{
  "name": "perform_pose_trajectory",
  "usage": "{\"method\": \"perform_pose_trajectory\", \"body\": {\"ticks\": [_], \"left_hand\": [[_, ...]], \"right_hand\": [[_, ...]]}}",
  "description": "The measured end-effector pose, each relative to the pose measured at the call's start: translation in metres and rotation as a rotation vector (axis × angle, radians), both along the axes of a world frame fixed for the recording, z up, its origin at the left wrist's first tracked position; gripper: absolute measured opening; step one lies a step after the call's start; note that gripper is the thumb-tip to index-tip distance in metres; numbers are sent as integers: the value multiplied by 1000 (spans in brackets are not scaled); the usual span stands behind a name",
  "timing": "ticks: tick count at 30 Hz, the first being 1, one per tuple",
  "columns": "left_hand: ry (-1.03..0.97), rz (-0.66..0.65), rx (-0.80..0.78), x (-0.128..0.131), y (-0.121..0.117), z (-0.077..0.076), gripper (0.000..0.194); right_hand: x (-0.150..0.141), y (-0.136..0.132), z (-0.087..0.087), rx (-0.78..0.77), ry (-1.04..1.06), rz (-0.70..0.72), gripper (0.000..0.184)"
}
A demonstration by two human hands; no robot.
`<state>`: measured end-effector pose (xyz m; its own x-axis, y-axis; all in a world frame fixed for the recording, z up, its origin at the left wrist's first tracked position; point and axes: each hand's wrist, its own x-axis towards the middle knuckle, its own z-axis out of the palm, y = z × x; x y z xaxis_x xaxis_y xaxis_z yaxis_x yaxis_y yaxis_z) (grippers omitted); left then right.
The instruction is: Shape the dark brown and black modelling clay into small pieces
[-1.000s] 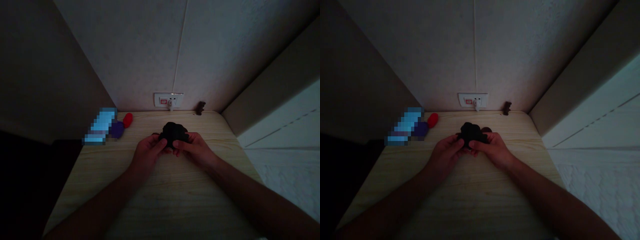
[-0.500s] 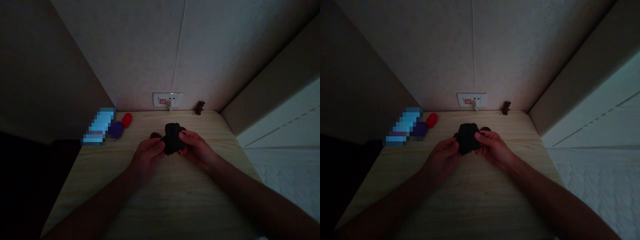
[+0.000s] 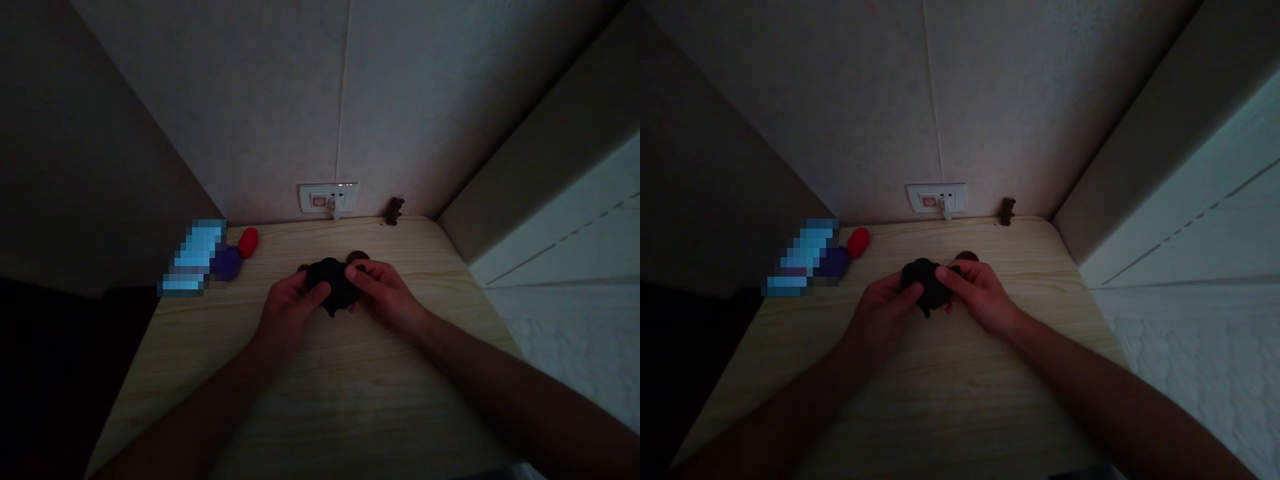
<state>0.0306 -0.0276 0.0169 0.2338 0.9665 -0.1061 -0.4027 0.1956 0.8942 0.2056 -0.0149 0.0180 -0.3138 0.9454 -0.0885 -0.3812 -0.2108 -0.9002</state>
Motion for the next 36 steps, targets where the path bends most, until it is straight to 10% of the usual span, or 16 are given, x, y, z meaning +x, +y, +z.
{"method": "perform_pose_trajectory", "body": {"ticks": [10, 20, 31, 36], "left_hand": [[-183, -61, -119, 6, -4, 1, 32], [149, 142, 30, -1, 0, -9, 25], [88, -42, -3, 3, -3, -8, 37], [300, 95, 105, 0, -1, -5, 24]], "right_hand": [[-1, -2, 5, -50, 3, 12, 48], [0, -1, 4, 71, -135, 30, 40], [1, -1, 9, 76, -164, 13, 44], [0, -2, 4, 72, -118, 6, 47]]}}
